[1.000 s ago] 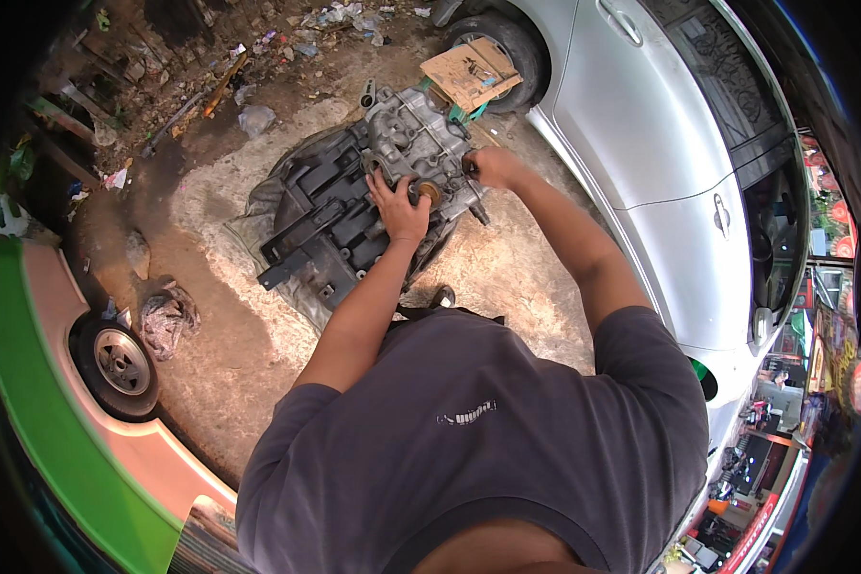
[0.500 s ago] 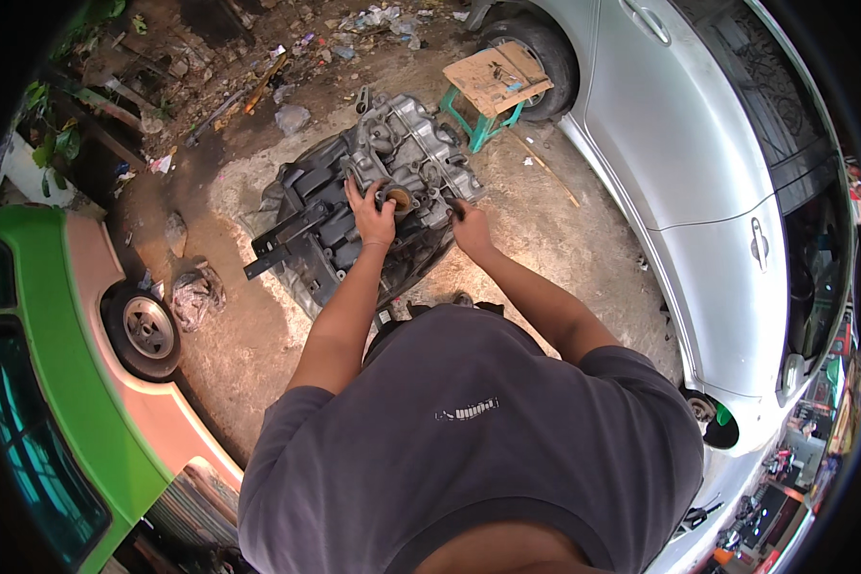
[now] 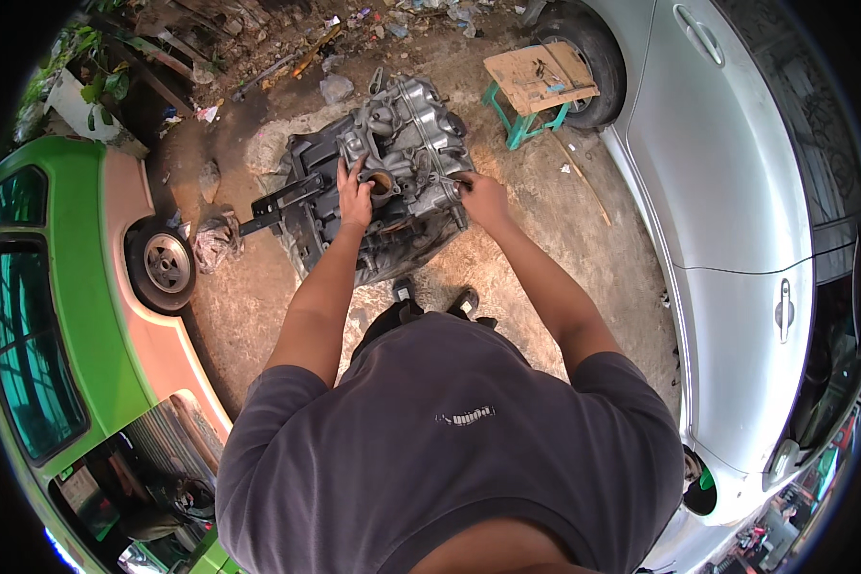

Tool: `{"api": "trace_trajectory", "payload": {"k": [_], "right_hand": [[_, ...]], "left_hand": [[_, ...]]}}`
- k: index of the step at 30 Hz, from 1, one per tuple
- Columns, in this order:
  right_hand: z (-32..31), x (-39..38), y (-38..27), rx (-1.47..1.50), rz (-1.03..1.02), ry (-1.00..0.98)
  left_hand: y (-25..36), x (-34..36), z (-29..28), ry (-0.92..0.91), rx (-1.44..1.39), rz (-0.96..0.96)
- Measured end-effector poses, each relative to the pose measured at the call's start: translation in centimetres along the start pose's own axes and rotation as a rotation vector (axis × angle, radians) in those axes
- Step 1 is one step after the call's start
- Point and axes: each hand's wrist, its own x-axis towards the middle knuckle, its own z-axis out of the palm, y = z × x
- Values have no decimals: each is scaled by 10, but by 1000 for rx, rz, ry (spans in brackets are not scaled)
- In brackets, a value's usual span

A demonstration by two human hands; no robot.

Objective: The person uses a wrench to loosen and remove bolts from a car engine block resting on the ground. They repeatedly reach for bolts, turn them, and place them on a nearby cardboard sheet, then continue working on different sections of the engine.

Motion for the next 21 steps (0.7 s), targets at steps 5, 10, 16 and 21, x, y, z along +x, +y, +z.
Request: {"api": "trace_trajectory", "payload": {"k": [5, 10, 16, 21], "right_hand": [[-19, 32, -19, -163, -124, -189], [-30, 60, -40, -352, -269, -353], [-40, 87, -53, -423, -359, -540], [-34, 110, -60, -501, -539, -597]], "left_hand": [[1, 3, 1, -6, -29, -41], [7, -2, 2, 22, -48, -48], [18, -1, -3, 14, -42, -63], [24, -2, -7, 2, -83, -78]]}}
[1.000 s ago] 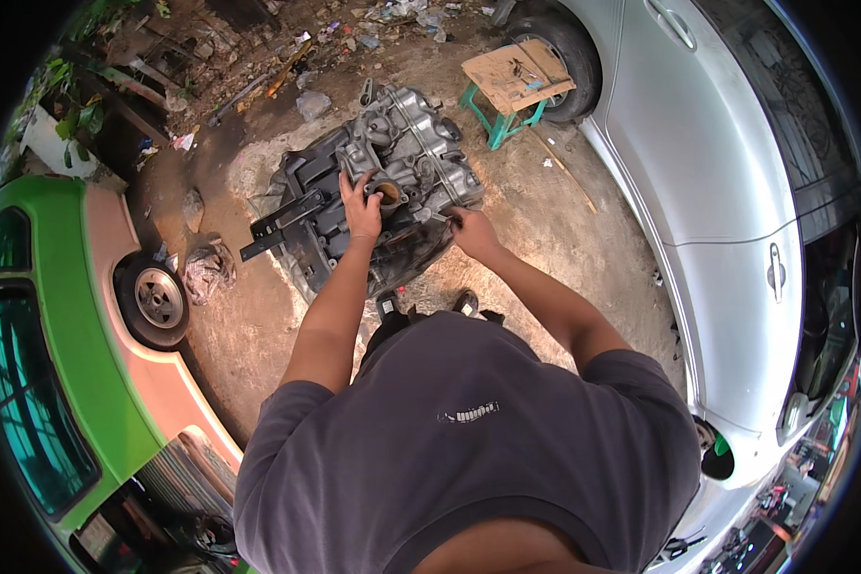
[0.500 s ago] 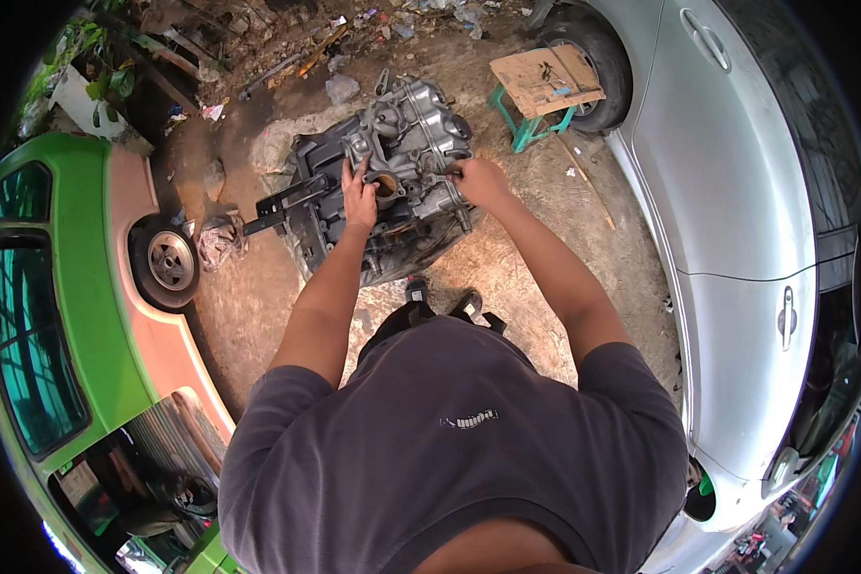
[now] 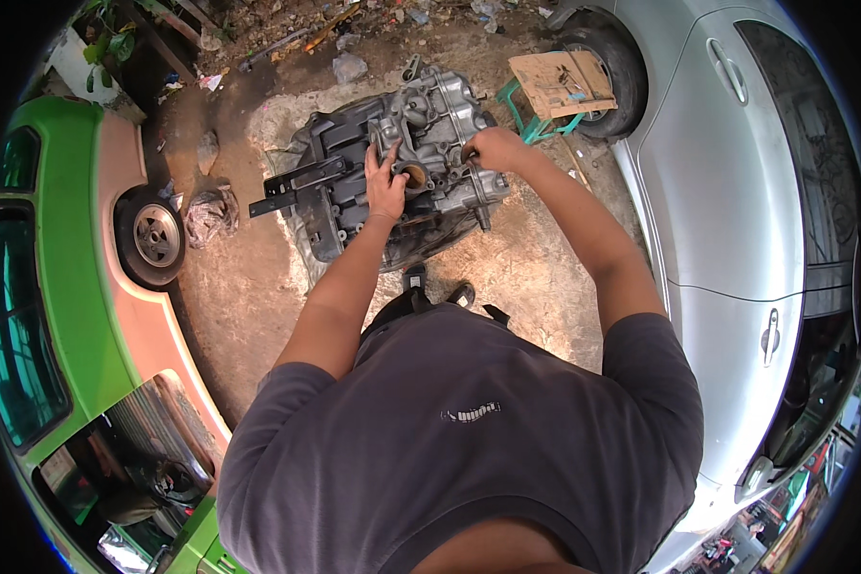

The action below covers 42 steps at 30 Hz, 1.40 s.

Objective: The person uses a wrench to loosen and remove bolts from a car engine block resting on the ground. They repeatedly reach for bolts, turn them, and place them on a nearby cardboard sheet, then continue working on different sections of the engine.

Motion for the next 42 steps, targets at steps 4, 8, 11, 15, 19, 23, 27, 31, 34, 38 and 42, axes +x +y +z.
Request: {"api": "trace_trajectory", "payload": {"k": [4, 8, 11, 15, 19, 23, 27, 31, 34, 38, 42], "right_hand": [[4, 5, 3, -40, -5, -38], [27, -10, 1, 96, 180, 33], [59, -35, -12, 355, 343, 209], [110, -49, -55, 424, 631, 519], [142, -41, -96, 578, 715, 896], [133, -50, -93, 545, 680, 874], [104, -62, -77, 454, 647, 706], [64, -51, -58, 318, 579, 421], [43, -40, -40, 189, 375, 314], [30, -22, -18, 121, 305, 120], [19, -10, -5, 146, 225, 41]], "left_hand": [[-2, 1, 1, 9, -21, 34], [-6, 1, 2, 11, -35, 61], [-7, 1, 3, 22, -37, 75], [-9, 0, 4, 16, -65, 70], [-11, 0, 4, 9, -92, 99], [-10, 1, 1, -13, -96, 85], [-9, 0, -1, -26, -113, 89], [-8, 2, -1, -19, -120, 100], [-7, -2, -2, -24, -119, 104], [-7, 0, -2, -13, -115, 112], [-8, 0, -1, 13, -115, 129]]}}
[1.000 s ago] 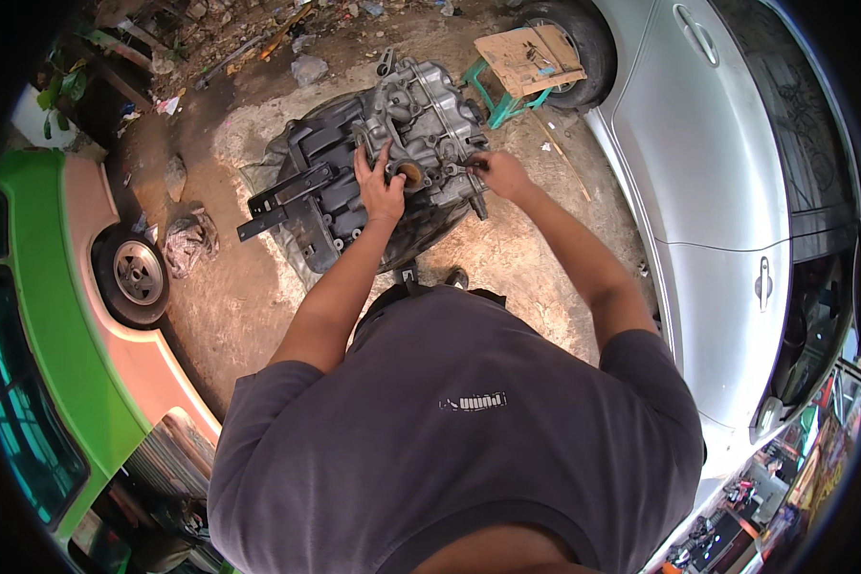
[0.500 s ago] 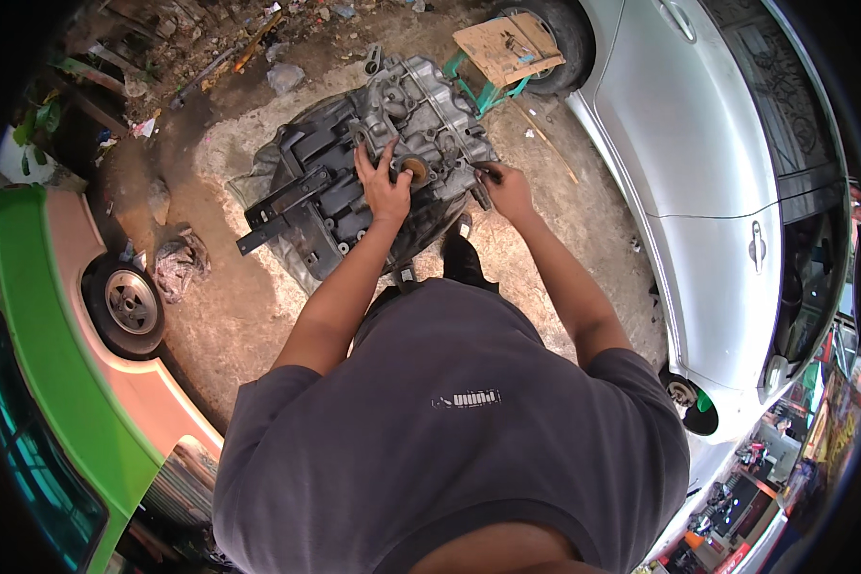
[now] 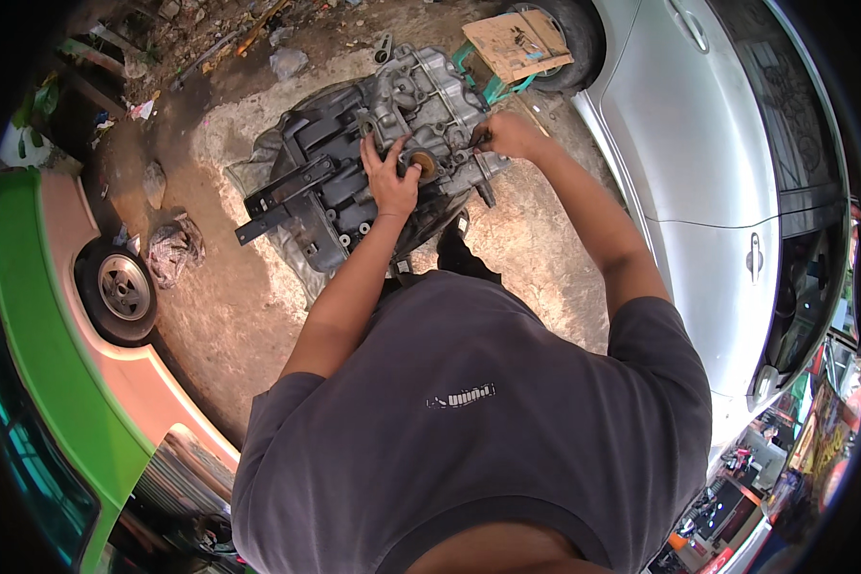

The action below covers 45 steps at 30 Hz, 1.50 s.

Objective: The person uses a wrench to loosen and remove bolts from a car engine block resting on the ground. They repeatedly reach for bolts, turn them, and place them on a nearby cardboard sheet, then continue working on different sections of the engine.

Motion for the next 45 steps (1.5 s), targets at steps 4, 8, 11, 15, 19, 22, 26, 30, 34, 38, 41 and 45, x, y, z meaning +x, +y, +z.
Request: {"api": "trace_trajectory", "payload": {"k": [4, 8, 11, 15, 19, 22, 26, 30, 34, 38, 41, 45], "right_hand": [[-11, 9, -5, -36, -8, -55], [-19, 9, -15, -77, -43, -69], [-25, 14, -22, -92, -39, -112], [-24, 16, -28, -155, -9, -86], [-6, 3, -22, -133, 63, 10], [31, -23, -16, 69, 190, 202], [111, -51, -40, 411, 396, 587], [150, -48, -65, 628, 400, 872], [134, -61, -60, 697, 436, 721], [111, -72, -53, 565, 417, 584], [90, -63, -43, 467, 472, 619], [53, -49, -23, 238, 348, 411]], "left_hand": [[-2, 0, 1, 8, 6, 7], [-1, -1, 2, 4, 24, -8], [-1, -1, 1, 11, 26, 0], [-1, -1, 2, 18, 5, -9], [-2, -1, 1, 16, -13, -12], [-1, -2, 2, 12, -22, -14], [-1, -1, 2, 25, -11, -4], [-3, -2, 3, 22, -20, -21], [-3, -2, 2, 9, -43, -40], [-3, -1, 0, -19, -1, -10], [-3, -2, 0, -28, 6, -25], [-3, -1, 1, -1, -16, -15]]}}
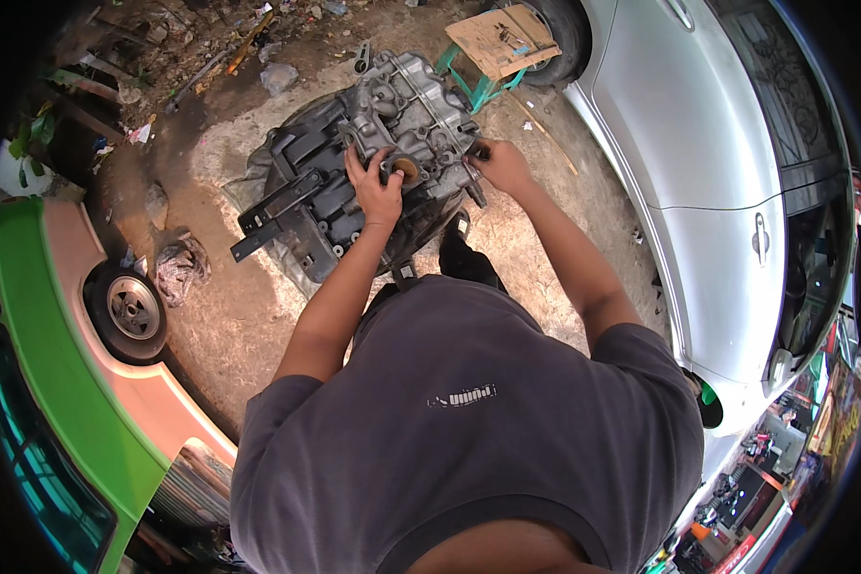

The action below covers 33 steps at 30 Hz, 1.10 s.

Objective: The person uses a wrench to loosen and remove bolts from a car engine block resting on the ground. They repeatedly reach for bolts, turn them, and place them on a nearby cardboard sheet, then continue working on different sections of the engine.

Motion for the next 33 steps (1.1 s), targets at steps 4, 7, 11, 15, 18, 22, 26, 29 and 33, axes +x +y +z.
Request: {"api": "trace_trajectory", "payload": {"k": [4, 7, 11, 15, 18, 22, 26, 29, 33], "right_hand": [[-21, 34, 0, -170, -193, -163], [-29, 55, -9, -313, -323, -263], [-40, 63, -30, -392, -332, -344], [-42, 63, -46, -431, -337, -420], [-40, 65, -46, -446, -345, -463], [-42, 70, -40, -416, -349, -457], [-50, 71, -37, -460, -390, -438], [-52, 70, -39, -435, -413, -440], [-47, 72, -41, -450, -415, -436]], "left_hand": [[1, -1, 0, 23, -17, 18], [1, 0, 0, 18, -13, 6], [0, 0, 1, 21, 7, 6], [0, 0, 1, 27, 8, 7], [0, -1, 1, 24, -1, 8], [0, -1, 1, 28, 22, 9], [-2, -2, 3, 26, 12, 0], [-3, -1, 2, 21, 24, -5], [-4, -2, 3, 18, 26, -8]]}}
